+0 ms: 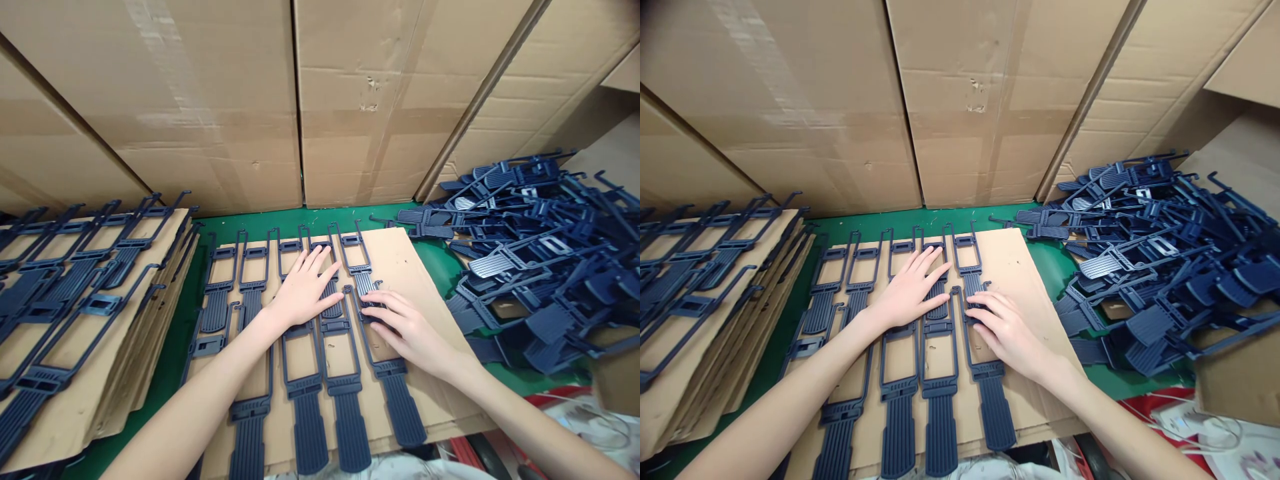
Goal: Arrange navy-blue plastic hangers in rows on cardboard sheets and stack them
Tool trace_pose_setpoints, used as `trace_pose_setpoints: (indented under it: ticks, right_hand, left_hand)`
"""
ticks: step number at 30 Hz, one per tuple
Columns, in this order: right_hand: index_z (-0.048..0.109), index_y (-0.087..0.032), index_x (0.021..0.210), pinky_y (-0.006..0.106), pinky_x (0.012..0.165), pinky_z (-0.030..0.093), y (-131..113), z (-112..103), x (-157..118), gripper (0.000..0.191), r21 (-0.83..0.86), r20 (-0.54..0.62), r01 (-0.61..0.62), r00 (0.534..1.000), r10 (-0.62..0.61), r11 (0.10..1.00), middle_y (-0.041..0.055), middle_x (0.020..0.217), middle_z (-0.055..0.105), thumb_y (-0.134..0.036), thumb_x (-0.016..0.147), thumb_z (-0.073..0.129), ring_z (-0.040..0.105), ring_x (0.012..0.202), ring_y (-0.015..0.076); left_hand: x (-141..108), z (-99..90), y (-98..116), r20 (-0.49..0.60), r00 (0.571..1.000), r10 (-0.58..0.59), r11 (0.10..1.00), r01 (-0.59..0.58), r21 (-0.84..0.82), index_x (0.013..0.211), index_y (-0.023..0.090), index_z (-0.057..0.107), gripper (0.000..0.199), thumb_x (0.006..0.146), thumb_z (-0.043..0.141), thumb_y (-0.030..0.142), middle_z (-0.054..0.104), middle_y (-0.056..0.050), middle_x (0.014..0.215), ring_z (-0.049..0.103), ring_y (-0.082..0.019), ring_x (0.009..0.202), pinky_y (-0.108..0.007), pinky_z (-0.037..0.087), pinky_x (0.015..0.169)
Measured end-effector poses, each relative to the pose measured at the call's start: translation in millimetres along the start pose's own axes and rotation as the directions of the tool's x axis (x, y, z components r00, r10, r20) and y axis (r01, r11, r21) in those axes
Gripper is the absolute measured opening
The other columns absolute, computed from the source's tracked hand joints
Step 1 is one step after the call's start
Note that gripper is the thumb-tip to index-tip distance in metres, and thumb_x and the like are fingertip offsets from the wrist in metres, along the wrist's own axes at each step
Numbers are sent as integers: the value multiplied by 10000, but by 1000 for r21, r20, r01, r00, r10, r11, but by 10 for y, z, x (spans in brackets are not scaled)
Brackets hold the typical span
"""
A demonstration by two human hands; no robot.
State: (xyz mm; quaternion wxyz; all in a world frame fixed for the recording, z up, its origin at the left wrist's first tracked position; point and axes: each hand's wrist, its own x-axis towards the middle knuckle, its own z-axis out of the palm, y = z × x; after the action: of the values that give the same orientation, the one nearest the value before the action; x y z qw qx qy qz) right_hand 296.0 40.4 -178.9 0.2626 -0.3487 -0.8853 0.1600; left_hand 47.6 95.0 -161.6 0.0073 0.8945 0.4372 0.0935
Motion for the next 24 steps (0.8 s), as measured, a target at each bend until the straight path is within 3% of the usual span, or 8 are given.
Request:
trace_pose_setpoints:
  ticks: [4,10,17,24]
  right_hand:
    - [578,-181,1142,449,1059,411,-20,30,4,231,-17,-14,-26,1000,26,1000,121,1284,542,-169,940,466,436,1268,228]
    - [542,-186,1171,493,1129,312,-37,47,16,249,-39,54,-107,993,109,993,111,1510,303,-216,934,471,216,1418,244]
    - [533,-193,1178,482,1121,331,-40,85,31,264,-37,27,-105,994,106,994,117,1452,404,-211,919,484,310,1383,230]
    - [542,-211,1186,487,1128,318,45,50,27,263,-32,80,-78,994,80,996,97,1458,395,-235,929,492,271,1400,231]
  left_hand:
    - [0,-10,3,-2,1000,6,1000,-6,6,1418,169,403,623,932,411,558,252,-169,1535,167,-312,1437,-508,137,1163]
    - [-5,-13,11,-5,1000,1,1000,-1,10,1423,166,398,628,932,414,556,248,-172,1536,159,-309,1440,-501,131,1166]
    - [-14,-21,12,0,1000,-12,1000,12,13,1420,190,402,618,929,407,566,268,-149,1534,148,-299,1443,-506,152,1160]
    - [-37,-9,2,-15,1000,-19,1000,19,-18,1416,190,408,612,931,409,564,250,-144,1542,140,-300,1445,-510,164,1158]
